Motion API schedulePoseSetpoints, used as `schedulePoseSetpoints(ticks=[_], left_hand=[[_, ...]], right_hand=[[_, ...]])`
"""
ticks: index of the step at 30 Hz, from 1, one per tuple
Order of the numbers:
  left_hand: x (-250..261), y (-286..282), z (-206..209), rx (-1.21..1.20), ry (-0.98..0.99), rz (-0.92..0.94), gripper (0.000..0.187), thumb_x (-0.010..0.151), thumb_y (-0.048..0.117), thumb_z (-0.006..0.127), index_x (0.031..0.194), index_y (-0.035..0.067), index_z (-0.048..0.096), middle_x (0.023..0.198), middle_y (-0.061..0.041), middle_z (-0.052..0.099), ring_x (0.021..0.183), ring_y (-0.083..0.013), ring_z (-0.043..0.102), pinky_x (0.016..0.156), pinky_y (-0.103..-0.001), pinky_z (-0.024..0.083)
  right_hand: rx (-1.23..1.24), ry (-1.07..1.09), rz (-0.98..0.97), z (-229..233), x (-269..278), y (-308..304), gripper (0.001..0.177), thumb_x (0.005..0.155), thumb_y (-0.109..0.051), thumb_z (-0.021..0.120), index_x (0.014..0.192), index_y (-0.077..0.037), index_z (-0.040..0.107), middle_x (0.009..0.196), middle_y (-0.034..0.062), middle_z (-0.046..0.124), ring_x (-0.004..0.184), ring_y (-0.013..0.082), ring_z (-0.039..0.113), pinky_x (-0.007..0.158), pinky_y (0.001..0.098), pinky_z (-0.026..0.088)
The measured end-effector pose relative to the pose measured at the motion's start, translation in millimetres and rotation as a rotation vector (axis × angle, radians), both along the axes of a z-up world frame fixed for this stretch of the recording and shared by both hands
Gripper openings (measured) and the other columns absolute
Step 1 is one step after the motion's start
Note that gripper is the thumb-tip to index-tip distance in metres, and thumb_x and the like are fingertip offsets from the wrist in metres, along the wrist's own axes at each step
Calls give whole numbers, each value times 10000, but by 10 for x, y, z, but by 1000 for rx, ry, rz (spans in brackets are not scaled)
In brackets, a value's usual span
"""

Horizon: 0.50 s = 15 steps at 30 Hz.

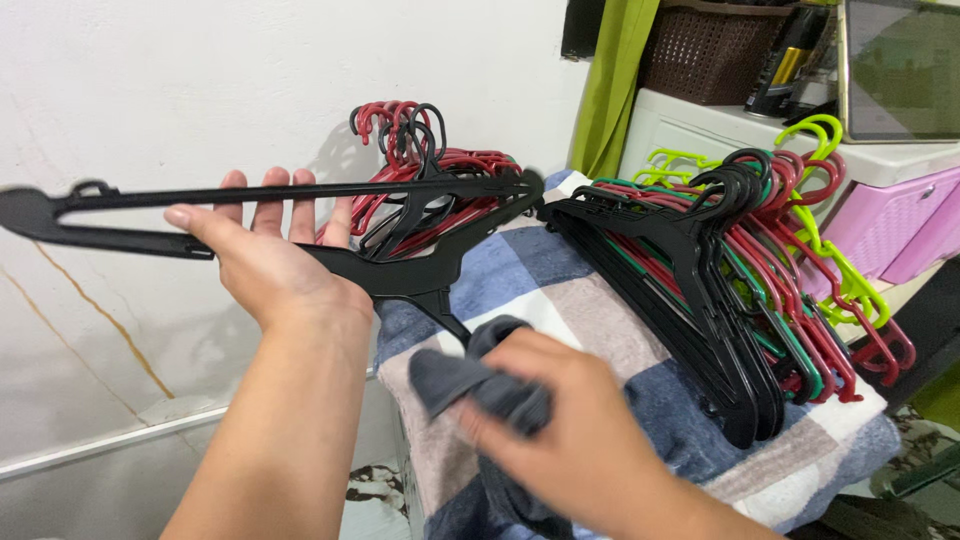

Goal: The person wipes a black plastic hanger with a gray cloth, rotating it to clean multiple surfaces. The person then places the hanger back onto a pile of other hangers and repeats the process with another hanger.

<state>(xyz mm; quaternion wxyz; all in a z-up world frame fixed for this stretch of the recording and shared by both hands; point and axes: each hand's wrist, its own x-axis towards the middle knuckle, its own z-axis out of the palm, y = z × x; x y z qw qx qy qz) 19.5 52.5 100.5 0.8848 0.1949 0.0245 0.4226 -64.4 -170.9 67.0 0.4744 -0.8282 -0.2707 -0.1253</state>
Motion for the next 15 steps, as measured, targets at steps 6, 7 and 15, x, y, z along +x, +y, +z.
schedulePoseSetpoints(ticks=[6,7,15], left_hand=[[-102,-192,-14,39,-22,-16,700,940,657,327,1328,101,503,1168,-140,622,1074,-272,650,974,-586,576],[-123,-253,-25,51,-27,-34,694,947,657,316,1325,104,495,1157,-141,626,1066,-272,655,978,-578,560],[-370,-516,-42,-59,23,-206,694,952,645,266,1355,123,483,1142,-139,643,1082,-254,665,1045,-590,537]], right_hand=[[844,763,55,-10,397,19,291,971,-253,556,1099,-23,679,890,53,713,738,148,660,703,324,549],[737,644,148,-41,437,40,239,976,-200,606,1100,-6,673,893,36,699,757,109,649,707,291,536],[696,599,-183,97,794,71,192,841,-114,692,1025,-56,696,809,67,728,622,175,670,547,346,564]])
